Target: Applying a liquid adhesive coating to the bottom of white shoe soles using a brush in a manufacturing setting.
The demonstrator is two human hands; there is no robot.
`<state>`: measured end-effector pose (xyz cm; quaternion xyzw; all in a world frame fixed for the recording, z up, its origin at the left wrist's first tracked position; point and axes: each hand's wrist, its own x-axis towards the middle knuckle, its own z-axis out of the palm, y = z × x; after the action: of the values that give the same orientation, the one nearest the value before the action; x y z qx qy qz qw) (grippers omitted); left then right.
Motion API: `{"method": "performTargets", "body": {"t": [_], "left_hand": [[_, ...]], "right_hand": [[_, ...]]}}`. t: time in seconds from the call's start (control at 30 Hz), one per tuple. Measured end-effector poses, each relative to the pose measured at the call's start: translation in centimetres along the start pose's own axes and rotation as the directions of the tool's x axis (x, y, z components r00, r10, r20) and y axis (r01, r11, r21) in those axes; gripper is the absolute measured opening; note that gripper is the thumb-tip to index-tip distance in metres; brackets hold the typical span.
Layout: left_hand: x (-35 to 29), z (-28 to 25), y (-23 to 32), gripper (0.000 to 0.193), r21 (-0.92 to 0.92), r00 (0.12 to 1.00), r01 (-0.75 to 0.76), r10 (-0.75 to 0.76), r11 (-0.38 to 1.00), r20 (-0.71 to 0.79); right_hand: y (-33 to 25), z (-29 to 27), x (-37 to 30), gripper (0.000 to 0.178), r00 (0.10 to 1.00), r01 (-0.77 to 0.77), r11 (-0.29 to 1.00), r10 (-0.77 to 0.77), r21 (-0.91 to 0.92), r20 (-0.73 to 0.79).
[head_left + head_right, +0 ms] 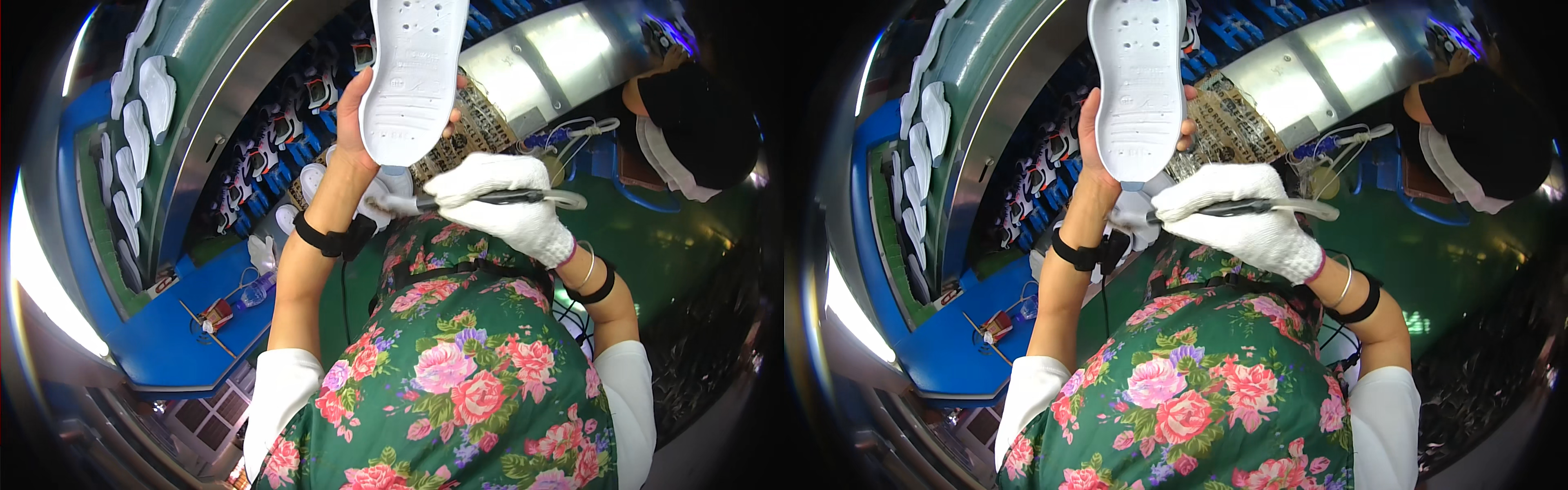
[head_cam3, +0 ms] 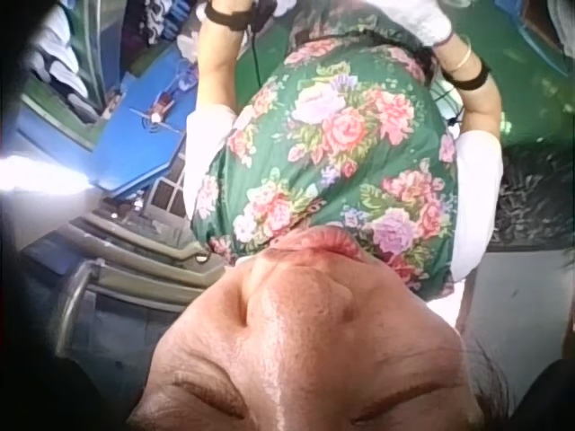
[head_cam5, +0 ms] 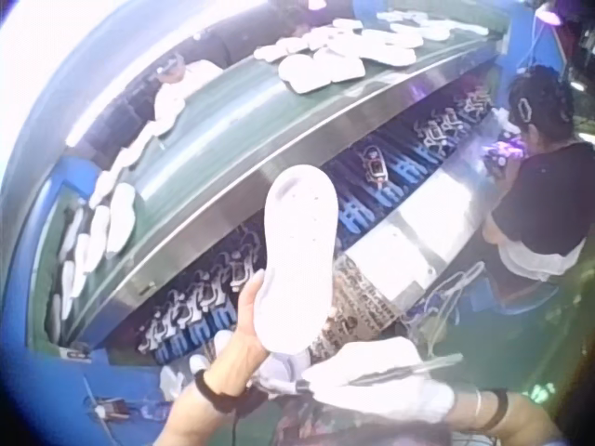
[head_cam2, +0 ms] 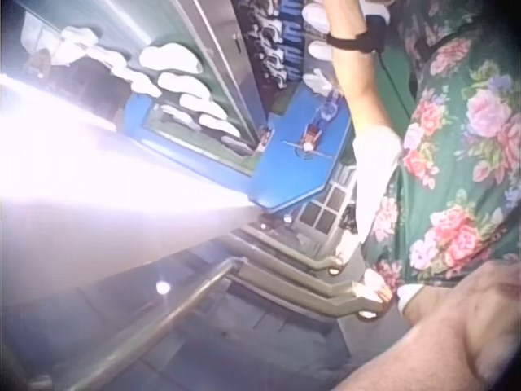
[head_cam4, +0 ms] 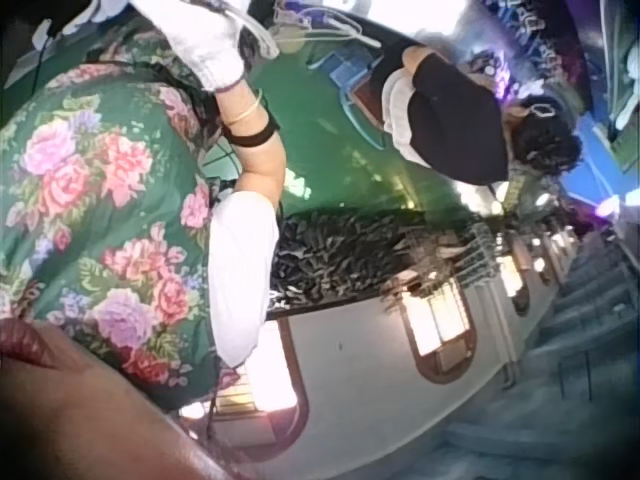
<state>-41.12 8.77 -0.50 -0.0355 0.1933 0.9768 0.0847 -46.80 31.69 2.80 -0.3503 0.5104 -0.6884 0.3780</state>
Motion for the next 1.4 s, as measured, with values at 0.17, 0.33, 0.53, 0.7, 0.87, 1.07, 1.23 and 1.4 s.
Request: {"method": "performTargets", "body": {"t": [0.17,0.33,0.53,0.7,0.87,1.07,1.23,1.4], "left_hand": [[-0.8,1.9,-2.4,0.075,-0.156,0.940,-0.116,0.058,0.981,-0.338],[-1.8,0.4,-4.9,0.072,-0.231,0.976,-0.053,0.001,0.972,-0.218],[-3.2,2.7,-3.7,0.077,-0.210,0.930,-0.225,0.146,0.951,-0.337],[-5.9,4.9,3.1,0.116,0.175,0.940,-0.337,0.340,0.925,0.014],[-4.0,4.4,14.2,0.106,-0.076,0.839,-0.538,0.542,0.840,0.051],[-2.7,4.5,16.4,0.099,-0.301,0.616,-0.781,0.754,0.547,-0.229],[4.5,5.7,12.8,0.069,0.244,0.596,-0.695,0.732,0.677,-0.330],[15.9,5.0,12.7,0.077,0.955,0.507,-0.044,0.817,-0.292,0.273]], "right_hand": [[-0.7,-2.4,1.8,0.017,0.987,0.012,0.983,-0.041,-0.184,-0.156],[-1.7,-6.0,5.2,0.018,0.885,0.262,0.704,-0.448,-0.660,-0.127],[-2.7,-3.7,3.6,0.017,0.963,0.255,0.894,-0.269,-0.368,0.014],[-2.8,-5.1,2.5,0.018,0.942,0.049,0.918,0.088,0.393,-0.323],[1.5,-4.7,3.4,0.019,0.907,-0.024,0.905,0.198,0.425,-0.370],[4.7,-3.9,2.8,0.018,0.897,-0.159,0.916,0.290,0.369,-0.333],[6.6,-5.1,1.1,0.018,0.835,-0.212,0.895,0.374,0.392,-0.404],[6.7,-5.9,-0.3,0.018,0.813,-0.181,0.896,0.368,0.404,-0.452]]}}
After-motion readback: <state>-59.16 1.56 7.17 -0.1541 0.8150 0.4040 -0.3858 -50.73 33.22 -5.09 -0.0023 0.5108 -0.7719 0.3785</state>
